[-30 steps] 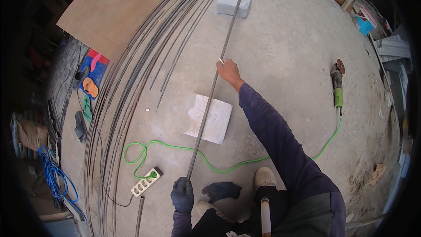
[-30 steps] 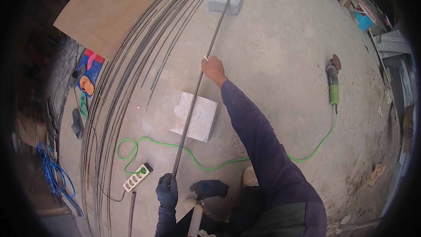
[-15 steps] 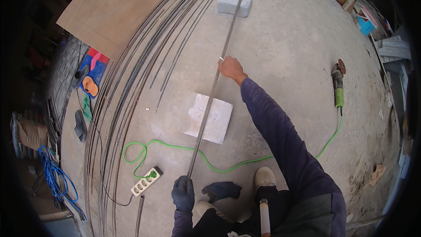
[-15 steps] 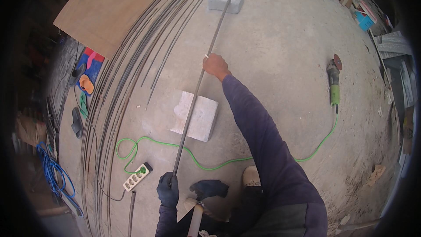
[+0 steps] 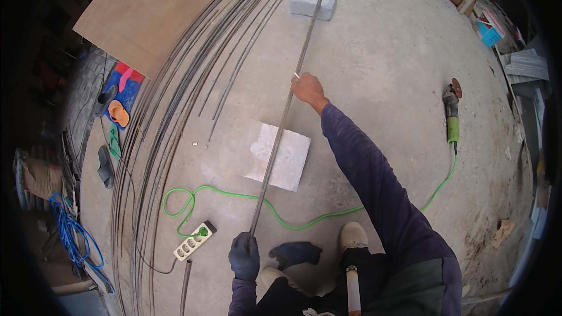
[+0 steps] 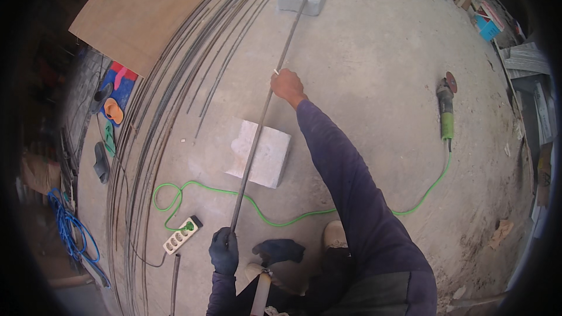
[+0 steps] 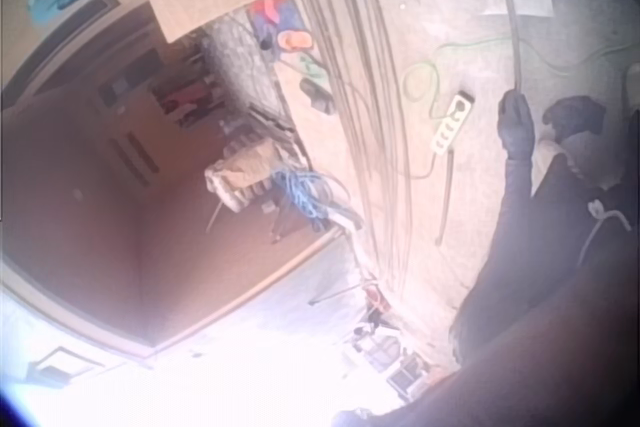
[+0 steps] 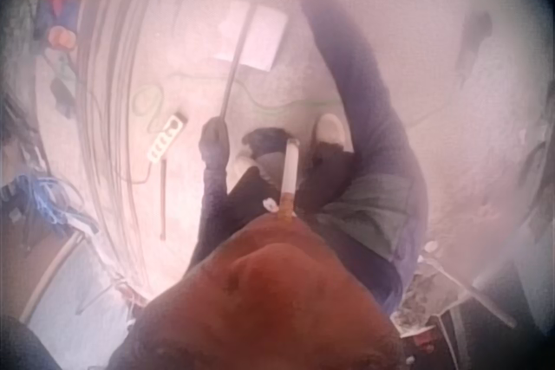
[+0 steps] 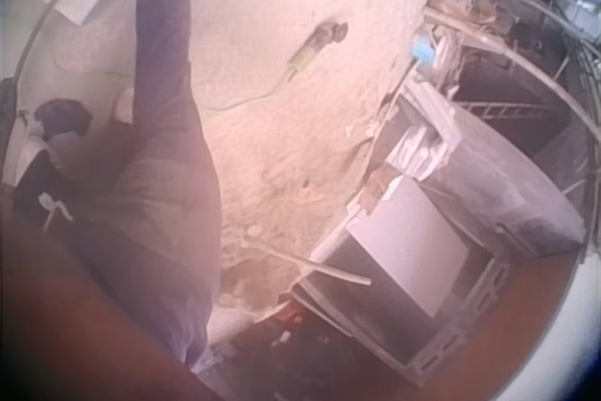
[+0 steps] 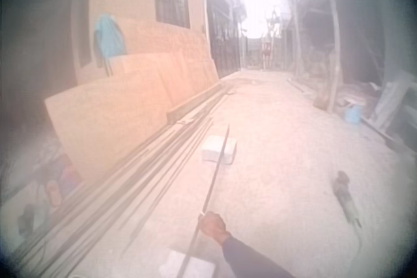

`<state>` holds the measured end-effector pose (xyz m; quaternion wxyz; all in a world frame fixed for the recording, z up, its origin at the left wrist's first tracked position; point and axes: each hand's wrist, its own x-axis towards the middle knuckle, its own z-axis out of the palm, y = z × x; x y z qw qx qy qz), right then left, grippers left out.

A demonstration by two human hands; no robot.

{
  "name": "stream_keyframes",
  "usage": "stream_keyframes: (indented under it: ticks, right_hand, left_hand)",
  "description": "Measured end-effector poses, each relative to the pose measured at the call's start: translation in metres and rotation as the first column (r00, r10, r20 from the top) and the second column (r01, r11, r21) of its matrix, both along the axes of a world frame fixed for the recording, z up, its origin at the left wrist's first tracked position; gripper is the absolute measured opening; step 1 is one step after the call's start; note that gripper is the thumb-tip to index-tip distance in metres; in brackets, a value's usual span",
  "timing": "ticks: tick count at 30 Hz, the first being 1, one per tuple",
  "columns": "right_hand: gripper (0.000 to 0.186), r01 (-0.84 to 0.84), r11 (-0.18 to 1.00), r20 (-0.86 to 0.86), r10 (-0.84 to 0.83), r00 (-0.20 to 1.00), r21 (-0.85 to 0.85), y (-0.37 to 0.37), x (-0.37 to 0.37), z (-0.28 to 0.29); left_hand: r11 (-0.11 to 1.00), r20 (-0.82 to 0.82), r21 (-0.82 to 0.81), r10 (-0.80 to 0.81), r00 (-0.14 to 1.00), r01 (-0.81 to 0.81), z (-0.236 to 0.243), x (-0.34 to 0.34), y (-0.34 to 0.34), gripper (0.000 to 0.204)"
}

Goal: The person measures and marks metal rods with a white marker, then uses a green angle grinder to cut the rods at the marked points. The person handles the rods one at a time, repositioning them on a white block before each cut.

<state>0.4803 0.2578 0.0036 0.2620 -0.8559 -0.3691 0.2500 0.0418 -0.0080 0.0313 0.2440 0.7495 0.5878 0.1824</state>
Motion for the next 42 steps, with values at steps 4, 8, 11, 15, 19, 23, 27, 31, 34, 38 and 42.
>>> stream_keyframes:
  ticks: [4, 8, 11, 15, 19, 23, 27, 31, 34, 38, 42]
  right_hand:
    - [0.047, 0.019, 1.000, -0.001, -0.019, 1.000, 0.010, -0.002, -0.003, 0.000]
    - [0.047, 0.008, 1.000, -0.001, -0.008, 1.000, 0.001, -0.003, 0.001, -0.001]
    - [0.045, 0.005, 1.000, 0.026, -0.006, 1.000, 0.010, 0.000, 0.002, -0.004]
    - [0.052, 0.047, 0.994, 0.036, -0.051, 0.998, 0.098, 0.000, 0.001, -0.003]
    - [0.052, 0.055, 0.993, 0.040, -0.059, 0.997, 0.102, 0.002, 0.001, -0.007]
    - [0.053, 0.015, 0.996, 0.048, -0.019, 0.999, 0.084, 0.002, 0.001, -0.012]
    - [0.054, 0.020, 0.996, 0.041, -0.024, 0.999, 0.092, 0.000, 0.000, -0.012]
    - [0.049, 0.024, 0.999, 0.028, -0.026, 0.999, 0.044, -0.002, -0.005, -0.006]
    - [0.050, 0.035, 0.997, 0.036, -0.038, 0.999, 0.073, -0.004, -0.002, -0.009]
    - [0.052, 0.044, 0.994, 0.032, -0.047, 0.998, 0.101, -0.007, -0.001, -0.008]
    - [0.052, 0.034, 0.995, 0.049, -0.038, 0.998, 0.089, -0.002, -0.001, -0.012]
  left_hand:
    - [1.000, 0.010, 0.002, -0.001, 1.000, 0.001, -0.001, -0.002, -0.001, 0.013]
    - [0.999, 0.017, 0.037, -0.019, 1.000, 0.019, -0.004, -0.003, -0.001, 0.012]
    - [1.000, 0.008, -0.008, -0.005, 1.000, 0.005, -0.003, -0.003, 0.000, 0.012]
    - [1.000, 0.043, 0.004, -0.026, 0.999, 0.026, 0.000, 0.002, 0.004, 0.015]
    - [0.999, 0.013, 0.004, -0.040, 0.999, 0.040, 0.000, 0.002, 0.005, 0.014]
    - [0.999, -0.015, -0.022, -0.036, 0.999, 0.036, -0.003, -0.003, 0.004, 0.014]
    - [0.999, -0.011, -0.014, -0.032, 0.999, 0.032, 0.000, -0.002, 0.004, 0.012]
    - [1.000, -0.017, -0.025, -0.013, 1.000, 0.012, 0.002, -0.003, 0.004, 0.011]
    - [0.999, 0.008, -0.026, -0.023, 1.000, 0.023, 0.001, -0.002, 0.004, 0.010]
    - [0.999, 0.043, -0.028, -0.034, 0.999, 0.035, 0.000, -0.001, 0.005, 0.011]
    - [0.989, 0.069, -0.131, -0.060, 0.996, 0.068, -0.009, -0.006, 0.015, 0.012]
